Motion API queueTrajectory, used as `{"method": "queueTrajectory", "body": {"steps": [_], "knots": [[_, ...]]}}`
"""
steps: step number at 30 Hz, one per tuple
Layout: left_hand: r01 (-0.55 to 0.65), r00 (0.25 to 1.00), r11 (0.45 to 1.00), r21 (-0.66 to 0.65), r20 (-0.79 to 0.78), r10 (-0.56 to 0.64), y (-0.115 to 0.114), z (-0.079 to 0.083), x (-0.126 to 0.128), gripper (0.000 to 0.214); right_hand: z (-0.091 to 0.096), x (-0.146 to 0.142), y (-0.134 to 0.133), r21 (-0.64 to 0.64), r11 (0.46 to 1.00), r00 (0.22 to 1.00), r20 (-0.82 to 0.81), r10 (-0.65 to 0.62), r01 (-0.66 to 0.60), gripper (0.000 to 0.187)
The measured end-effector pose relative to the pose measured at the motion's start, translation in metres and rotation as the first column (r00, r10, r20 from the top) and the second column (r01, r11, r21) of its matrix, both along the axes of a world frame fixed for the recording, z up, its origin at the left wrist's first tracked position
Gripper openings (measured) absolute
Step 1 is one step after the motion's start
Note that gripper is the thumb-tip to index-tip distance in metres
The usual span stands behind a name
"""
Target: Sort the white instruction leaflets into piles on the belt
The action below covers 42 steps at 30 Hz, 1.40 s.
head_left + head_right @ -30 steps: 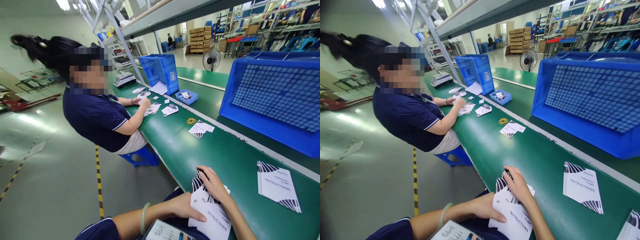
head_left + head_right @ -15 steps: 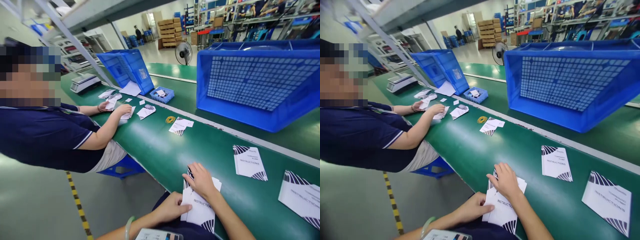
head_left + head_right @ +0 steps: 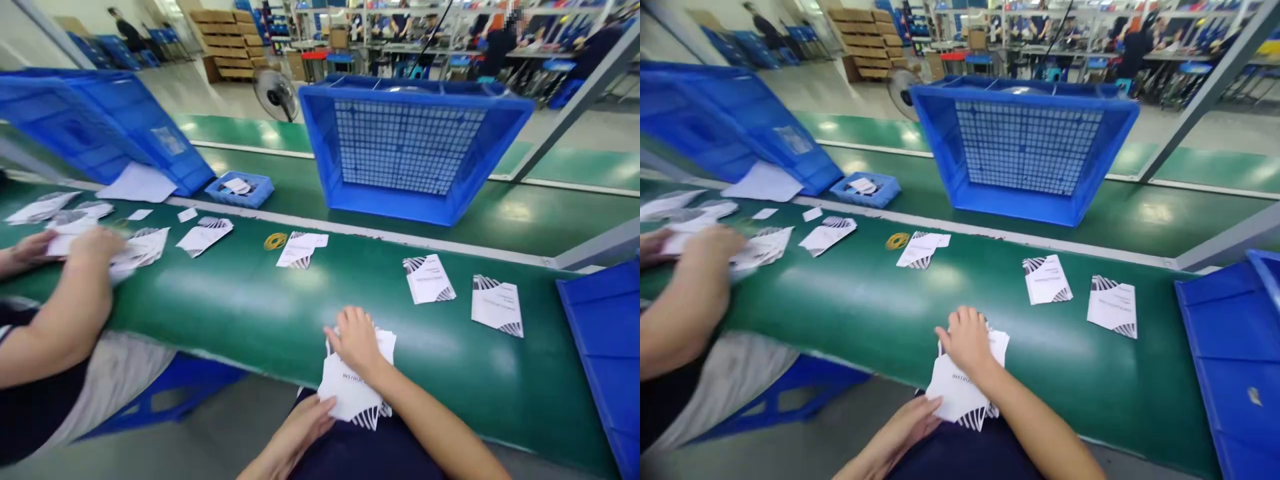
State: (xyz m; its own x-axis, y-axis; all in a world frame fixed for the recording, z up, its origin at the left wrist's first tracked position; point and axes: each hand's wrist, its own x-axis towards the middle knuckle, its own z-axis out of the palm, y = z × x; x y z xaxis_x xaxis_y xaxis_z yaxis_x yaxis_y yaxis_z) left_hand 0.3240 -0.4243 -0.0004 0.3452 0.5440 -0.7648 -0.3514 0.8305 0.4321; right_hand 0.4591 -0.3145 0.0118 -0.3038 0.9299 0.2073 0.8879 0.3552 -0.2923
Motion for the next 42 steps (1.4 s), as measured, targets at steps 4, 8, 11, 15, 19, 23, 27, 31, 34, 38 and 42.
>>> {"method": "queueTrajectory", "body": {"steps": [4, 8, 11, 15, 19, 23, 27, 31, 34, 38, 42], "knots": [[-0.046, 0.996, 0.999, 0.021, 0.075, 0.044, 0.002, 0.006, 0.007, 0.039, -0.004, -0.009, -0.007, -0.045, 0.999, 0.997, -0.079, -0.024, 0.021, 0.028], [-0.07, 0.998, 0.997, 0.043, 0.001, 0.07, -0.01, 0.005, 0.004, 0.044, -0.007, -0.016, -0.017, -0.081, 0.997, 0.989, -0.144, -0.019, 0.007, 0.029], [-0.054, 0.997, 0.989, 0.139, -0.044, 0.06, -0.018, 0.006, 0.001, 0.047, -0.007, -0.016, -0.02, -0.1, 0.995, 0.981, -0.196, -0.005, -0.015, 0.029], [0.121, 0.972, 0.901, 0.416, -0.234, -0.023, -0.007, 0.027, -0.011, 0.041, 0.006, -0.008, -0.008, -0.131, 0.989, 0.954, -0.297, 0.025, -0.067, 0.031], [0.479, 0.803, 0.677, 0.559, -0.59, -0.081, 0.022, 0.076, -0.033, 0.023, 0.035, 0.007, 0.008, -0.12, 0.988, 0.903, -0.427, 0.036, -0.096, 0.034], [0.672, 0.58, 0.444, 0.593, -0.794, 0.183, 0.05, 0.115, -0.037, 0.022, 0.047, 0.022, 0.016, -0.002, 1.0, 0.656, -0.754, -0.009, 0.012, 0.042], [0.555, 0.635, 0.405, 0.727, -0.684, 0.358, 0.071, 0.099, -0.016, 0.019, 0.027, 0.028, 0.016, -0.001, 0.993, 0.394, -0.918, -0.046, 0.115, 0.046], [0.239, 0.742, 0.599, 0.765, -0.541, 0.395, 0.077, 0.054, 0.009, 0.048, 0.004, 0.022, 0.011, -0.069, 0.982, 0.358, -0.925, -0.129, 0.174, 0.043], [0.106, 0.773, 0.565, 0.819, -0.425, 0.471, 0.077, 0.035, 0.018, 0.079, -0.003, 0.016, 0.01, -0.127, 0.973, 0.372, -0.908, -0.193, 0.194, 0.042], [0.078, 0.652, 0.598, 0.798, -0.494, 0.575, 0.089, 0.027, 0.02, 0.052, -0.004, 0.016, 0.016, -0.231, 0.943, 0.389, -0.867, -0.312, 0.24, 0.031], [0.119, 0.685, 0.581, 0.805, -0.49, 0.54, 0.105, 0.019, 0.01, 0.056, -0.003, 0.019, 0.026, -0.253, 0.946, 0.423, -0.849, -0.316, 0.201, 0.031]]}}
